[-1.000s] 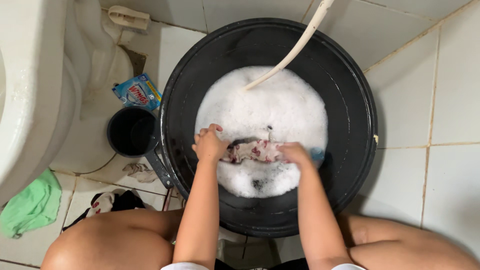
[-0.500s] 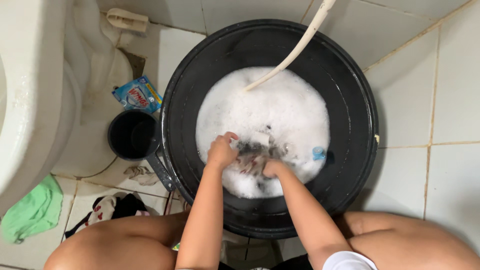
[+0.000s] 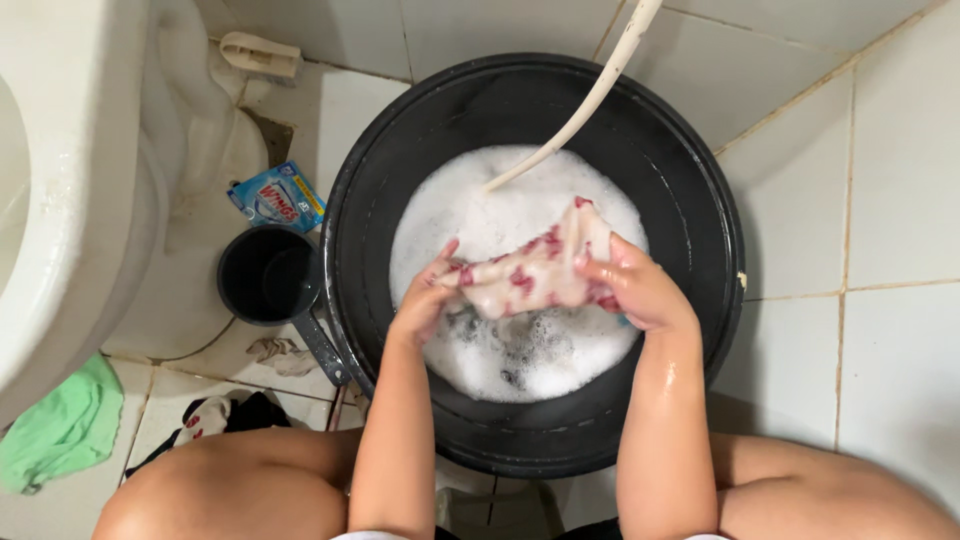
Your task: The person washes clothes by hand, scrubbing, rubbing, and wringing various garments in a tub of soapy water.
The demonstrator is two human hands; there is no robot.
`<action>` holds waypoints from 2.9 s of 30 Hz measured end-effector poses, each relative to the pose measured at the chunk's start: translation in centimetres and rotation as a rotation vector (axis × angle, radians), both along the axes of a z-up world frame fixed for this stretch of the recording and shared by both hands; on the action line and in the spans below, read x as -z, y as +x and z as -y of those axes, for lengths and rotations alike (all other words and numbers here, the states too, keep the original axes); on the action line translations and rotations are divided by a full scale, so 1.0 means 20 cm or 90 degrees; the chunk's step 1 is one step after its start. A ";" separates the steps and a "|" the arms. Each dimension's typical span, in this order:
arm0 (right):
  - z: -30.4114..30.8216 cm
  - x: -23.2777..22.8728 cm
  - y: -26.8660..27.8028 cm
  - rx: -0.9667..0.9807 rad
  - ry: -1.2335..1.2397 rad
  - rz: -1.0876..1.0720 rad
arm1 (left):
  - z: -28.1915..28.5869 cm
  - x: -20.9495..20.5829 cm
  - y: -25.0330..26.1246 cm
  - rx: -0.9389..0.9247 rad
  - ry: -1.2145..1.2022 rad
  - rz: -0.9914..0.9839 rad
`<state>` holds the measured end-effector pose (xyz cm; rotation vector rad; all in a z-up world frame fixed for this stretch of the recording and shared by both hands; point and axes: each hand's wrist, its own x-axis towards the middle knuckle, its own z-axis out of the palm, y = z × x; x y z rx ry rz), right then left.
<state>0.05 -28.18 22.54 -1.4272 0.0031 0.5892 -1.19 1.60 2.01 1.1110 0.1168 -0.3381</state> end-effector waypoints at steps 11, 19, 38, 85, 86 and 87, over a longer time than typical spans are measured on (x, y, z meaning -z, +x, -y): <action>-0.41 0.71 -0.02 0.281 0.363 -0.368 | 0.68 -0.53 -0.05 -0.249 0.684 0.353; -0.37 1.01 -0.10 0.213 0.470 -0.027 | 0.79 -0.52 -0.14 -0.226 0.610 0.408; 0.08 1.33 -0.10 0.100 -0.314 -0.243 | 0.02 -0.24 0.03 0.180 0.765 -0.111; -0.50 0.73 -0.04 0.189 0.299 -0.137 | 0.79 -0.61 -0.10 -0.225 0.601 0.286; -0.47 0.76 -0.06 0.150 0.278 0.008 | 0.81 -0.61 -0.12 -0.203 0.541 0.432; -0.44 0.78 -0.07 0.109 0.255 0.154 | 0.77 -0.60 -0.09 -0.204 0.540 0.432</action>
